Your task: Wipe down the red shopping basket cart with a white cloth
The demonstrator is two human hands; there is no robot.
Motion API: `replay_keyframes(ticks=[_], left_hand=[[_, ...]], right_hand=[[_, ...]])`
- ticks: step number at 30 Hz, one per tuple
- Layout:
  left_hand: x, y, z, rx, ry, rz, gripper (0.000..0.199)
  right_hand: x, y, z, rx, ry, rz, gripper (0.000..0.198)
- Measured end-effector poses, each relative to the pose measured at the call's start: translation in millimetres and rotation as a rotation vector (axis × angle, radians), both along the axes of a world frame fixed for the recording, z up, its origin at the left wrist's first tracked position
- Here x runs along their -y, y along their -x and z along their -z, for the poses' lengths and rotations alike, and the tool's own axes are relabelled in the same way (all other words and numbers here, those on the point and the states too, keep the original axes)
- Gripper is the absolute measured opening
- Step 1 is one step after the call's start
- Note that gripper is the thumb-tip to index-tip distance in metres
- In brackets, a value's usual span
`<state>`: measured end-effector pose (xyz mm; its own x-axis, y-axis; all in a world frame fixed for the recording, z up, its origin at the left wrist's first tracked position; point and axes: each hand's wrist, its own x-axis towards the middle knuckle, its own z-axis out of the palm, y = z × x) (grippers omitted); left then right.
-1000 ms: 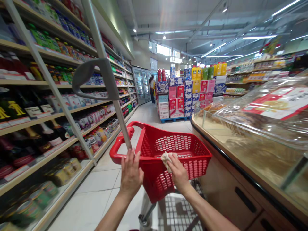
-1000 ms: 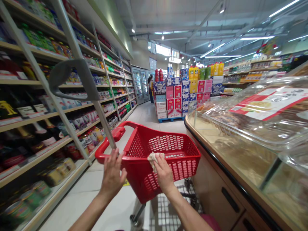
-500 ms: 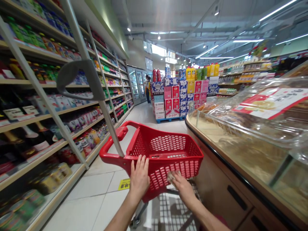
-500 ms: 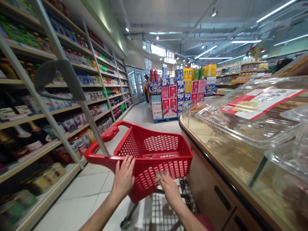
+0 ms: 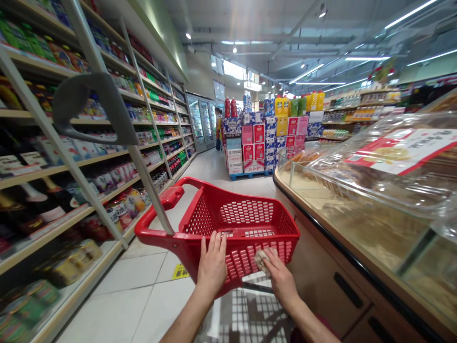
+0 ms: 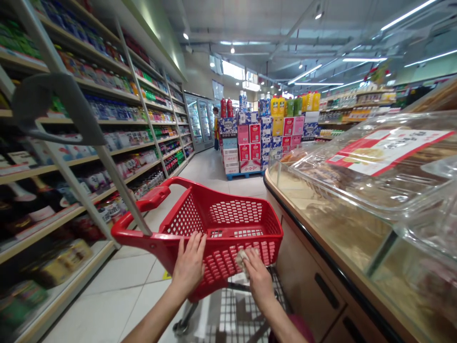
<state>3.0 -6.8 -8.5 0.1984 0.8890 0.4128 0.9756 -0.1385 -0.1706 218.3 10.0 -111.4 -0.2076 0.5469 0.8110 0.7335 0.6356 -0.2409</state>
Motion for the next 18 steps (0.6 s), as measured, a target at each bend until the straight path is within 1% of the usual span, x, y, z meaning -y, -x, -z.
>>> replay_keyframes(ticks=[2,4,5,9,10,12,15,16,18], left_hand=[[1,1,1.6,-0.001,-0.016,-0.010,0.059],[2,1,3.6,0.007,-0.027,-0.024,0.060],[3,1,4.5,0.012,-0.029,-0.026,0.060],[3,2,6.1,0.014,-0.026,-0.003,0.061],[3,2,6.1,0.013,-0.028,0.001,0.061],[4,1,6.0,0.011,-0.040,-0.002,0.061],[5,0,6.5,0.012,-0.056,-0.017,0.060],[5,-1,6.8,0.012,-0.056,-0.022,0.060],[5,-1,7.4,0.006,-0.053,-0.023,0.060]], right_hand=[[-4,-7,-13,-0.099,-0.011,0.045,0.041],[-8,-12,-18,-0.151,-0.020,0.069,0.043],[-8,-13,-15,-0.146,-0.012,0.066,0.043],[0,-15,12,-0.021,0.099,-0.004,0.041],[3,-15,14,-0.004,0.118,-0.012,0.039],[5,-14,8,-0.017,0.125,0.001,0.038],[1,-13,-11,-0.102,0.069,0.053,0.042],[0,-12,-14,-0.118,0.046,0.059,0.043],[-1,-12,-12,-0.108,0.028,0.046,0.044]])
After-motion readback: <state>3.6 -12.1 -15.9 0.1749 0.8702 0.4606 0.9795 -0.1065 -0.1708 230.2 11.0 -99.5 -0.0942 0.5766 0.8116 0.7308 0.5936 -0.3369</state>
